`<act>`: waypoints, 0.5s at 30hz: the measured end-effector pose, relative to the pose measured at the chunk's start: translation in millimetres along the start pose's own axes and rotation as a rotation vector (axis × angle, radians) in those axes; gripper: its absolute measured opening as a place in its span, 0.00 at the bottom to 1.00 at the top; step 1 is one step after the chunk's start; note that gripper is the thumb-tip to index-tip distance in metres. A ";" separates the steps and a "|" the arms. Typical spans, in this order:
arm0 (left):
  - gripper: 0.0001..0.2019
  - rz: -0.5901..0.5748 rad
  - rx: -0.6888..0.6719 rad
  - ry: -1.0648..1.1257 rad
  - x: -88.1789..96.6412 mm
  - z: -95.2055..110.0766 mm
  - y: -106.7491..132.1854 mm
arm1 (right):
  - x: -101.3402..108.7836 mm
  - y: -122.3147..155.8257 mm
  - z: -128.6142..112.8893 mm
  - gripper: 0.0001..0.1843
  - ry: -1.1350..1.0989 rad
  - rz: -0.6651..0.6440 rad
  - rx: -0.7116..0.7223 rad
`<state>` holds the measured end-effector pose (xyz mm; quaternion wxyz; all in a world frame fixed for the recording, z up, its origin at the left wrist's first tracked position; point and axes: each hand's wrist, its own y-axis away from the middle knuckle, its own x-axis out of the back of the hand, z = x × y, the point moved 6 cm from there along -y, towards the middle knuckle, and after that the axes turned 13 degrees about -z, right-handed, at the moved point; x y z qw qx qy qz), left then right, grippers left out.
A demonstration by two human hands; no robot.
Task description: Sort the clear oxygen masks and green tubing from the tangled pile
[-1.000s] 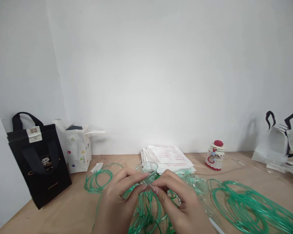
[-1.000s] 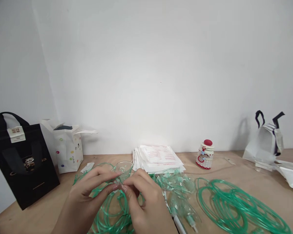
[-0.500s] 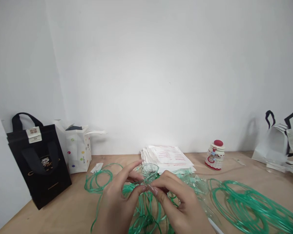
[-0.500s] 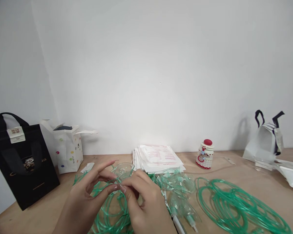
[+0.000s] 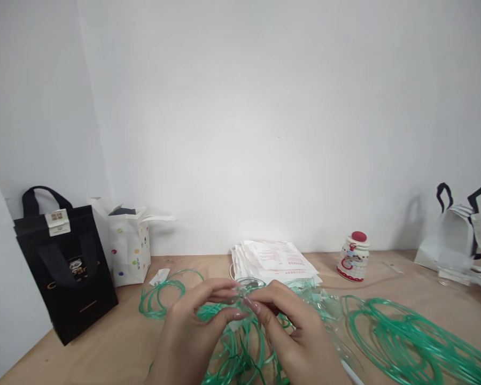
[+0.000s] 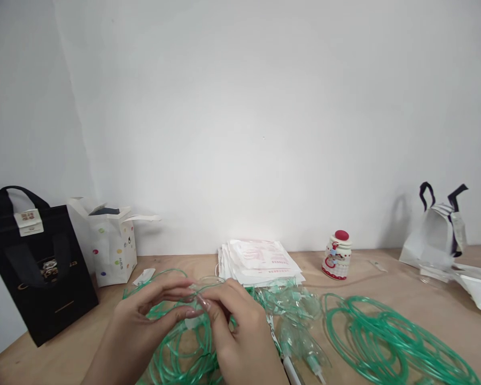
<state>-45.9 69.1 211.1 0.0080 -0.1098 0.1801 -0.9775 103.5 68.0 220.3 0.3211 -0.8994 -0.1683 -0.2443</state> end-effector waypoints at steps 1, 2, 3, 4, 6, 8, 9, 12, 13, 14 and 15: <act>0.10 -0.043 0.018 0.083 -0.2 -3.2 -1.9 | -0.3 -0.1 0.4 0.10 -0.025 -0.002 -0.004; 0.08 -0.082 0.039 0.178 -0.4 -6.5 -3.7 | -0.9 -0.3 1.0 0.09 -0.058 -0.004 -0.009; 0.07 -0.116 0.060 0.269 -0.6 -9.5 -5.3 | -1.8 -0.5 2.2 0.09 -0.103 -0.002 -0.020; 0.07 -0.139 0.081 0.348 -0.7 -12.0 -6.6 | -2.9 -0.5 4.1 0.08 -0.159 0.002 -0.039; 0.08 -0.143 0.099 0.439 0.4 -14.5 -7.7 | -4.6 0.2 9.3 0.06 -0.272 0.038 -0.094; 0.10 -0.091 0.062 0.446 3.6 -12.9 -6.4 | -5.9 1.5 13.0 0.05 -0.329 0.075 -0.132; 0.10 -0.053 0.032 0.426 5.6 -11.1 -4.5 | -6.2 2.0 13.0 0.05 -0.328 0.083 -0.126; 0.14 0.010 -0.040 0.328 8.0 -5.2 2.7 | -5.1 3.0 7.2 0.06 -0.263 0.080 -0.041; 0.16 0.007 -0.054 0.294 7.7 -3.6 4.7 | -4.2 3.4 4.3 0.06 -0.225 0.073 -0.004; 0.17 -0.010 -0.066 0.264 6.8 -2.3 6.2 | -3.3 3.9 1.0 0.07 -0.178 0.063 0.033; 0.18 -0.022 -0.078 0.238 6.3 -1.1 7.6 | -2.7 4.5 -2.3 0.08 -0.125 0.051 0.069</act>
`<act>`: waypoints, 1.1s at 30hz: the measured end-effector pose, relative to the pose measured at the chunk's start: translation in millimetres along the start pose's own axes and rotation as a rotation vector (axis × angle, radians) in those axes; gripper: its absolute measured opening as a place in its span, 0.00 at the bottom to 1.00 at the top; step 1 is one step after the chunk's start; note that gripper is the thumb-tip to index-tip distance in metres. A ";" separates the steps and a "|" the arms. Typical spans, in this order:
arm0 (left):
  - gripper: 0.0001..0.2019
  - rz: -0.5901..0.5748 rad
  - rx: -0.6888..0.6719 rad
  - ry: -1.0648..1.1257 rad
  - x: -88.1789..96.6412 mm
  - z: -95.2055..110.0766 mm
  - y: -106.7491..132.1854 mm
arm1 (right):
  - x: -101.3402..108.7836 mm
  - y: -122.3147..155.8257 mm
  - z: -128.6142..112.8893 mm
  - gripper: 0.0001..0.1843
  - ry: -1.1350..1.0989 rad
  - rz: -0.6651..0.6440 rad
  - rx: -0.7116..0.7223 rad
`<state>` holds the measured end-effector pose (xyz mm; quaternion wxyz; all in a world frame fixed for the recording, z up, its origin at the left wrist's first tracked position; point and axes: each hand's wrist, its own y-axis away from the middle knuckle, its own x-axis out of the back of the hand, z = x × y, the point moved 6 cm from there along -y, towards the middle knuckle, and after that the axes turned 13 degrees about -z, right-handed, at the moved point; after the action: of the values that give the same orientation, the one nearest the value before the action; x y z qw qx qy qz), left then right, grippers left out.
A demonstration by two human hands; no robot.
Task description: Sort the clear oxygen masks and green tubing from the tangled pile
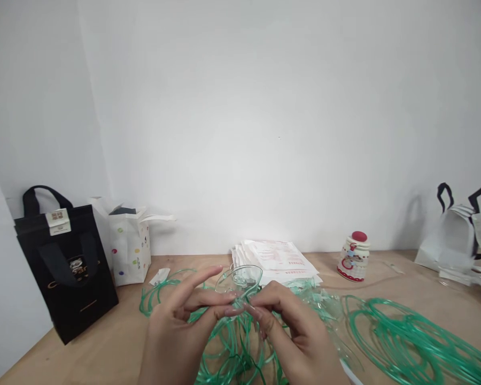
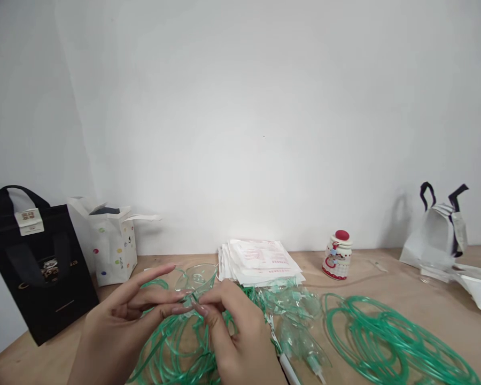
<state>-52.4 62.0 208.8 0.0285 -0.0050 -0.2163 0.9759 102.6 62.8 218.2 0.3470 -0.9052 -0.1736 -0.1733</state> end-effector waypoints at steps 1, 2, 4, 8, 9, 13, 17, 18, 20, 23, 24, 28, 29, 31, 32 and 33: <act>0.18 -0.003 -0.010 -0.022 -0.1 1.0 1.2 | 0.2 0.4 -3.3 0.08 0.053 -0.016 0.036; 0.18 -0.002 -0.020 -0.041 -0.1 2.1 2.2 | 0.2 0.9 -6.2 0.09 0.103 -0.031 0.069; 0.17 0.020 -0.036 -0.077 0.1 3.8 4.4 | 0.0 2.3 -10.8 0.10 0.187 -0.051 0.129; 0.15 0.078 -0.086 -0.158 -0.5 8.5 8.5 | -1.1 4.7 -13.6 0.13 0.285 -0.079 0.178; 0.15 0.089 -0.116 -0.179 -0.4 10.4 9.3 | -1.6 5.0 -13.5 0.14 0.297 -0.089 0.179; 0.18 0.039 -0.224 -0.296 -0.5 16.5 10.0 | -2.5 6.2 -15.0 0.16 0.327 -0.109 0.197; 0.18 -0.008 -0.237 -0.342 0.9 16.1 9.2 | -1.5 7.8 -18.6 0.17 0.349 -0.084 0.258; 0.18 0.004 -0.240 -0.336 1.7 16.2 9.4 | -1.2 8.0 -18.9 0.17 0.350 -0.073 0.264; 0.17 0.016 -0.245 -0.325 1.6 16.6 9.5 | -0.8 7.9 -18.6 0.16 0.340 -0.053 0.265; 0.17 0.025 -0.240 -0.336 1.3 17.1 9.5 | -1.0 7.5 -18.6 0.16 0.319 -0.038 0.273; 0.17 0.026 -0.241 -0.351 1.2 17.6 9.7 | -1.0 7.2 -18.4 0.15 0.313 -0.036 0.269; 0.19 0.028 -0.328 -0.460 -0.5 23.0 13.0 | -1.1 6.0 -17.2 0.13 0.281 -0.025 0.241; 0.20 0.039 -0.368 -0.494 -0.9 24.9 14.7 | -1.1 5.8 -17.1 0.12 0.269 -0.023 0.236; 0.20 0.095 -0.454 -0.570 -0.2 29.1 19.8 | -0.6 5.6 -17.3 0.10 0.241 -0.013 0.222; 0.21 0.122 -0.501 -0.619 -0.2 31.6 22.8 | 0.0 5.6 -17.5 0.10 0.225 -0.007 0.213; 0.21 0.131 -0.548 -0.679 -1.4 34.3 25.8 | 0.8 5.7 -17.9 0.10 0.208 -0.002 0.206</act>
<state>-53.1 24.1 229.1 -0.1087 0.2950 -0.4634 0.8285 102.3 46.7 227.8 0.4539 -0.8419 -0.1543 -0.2479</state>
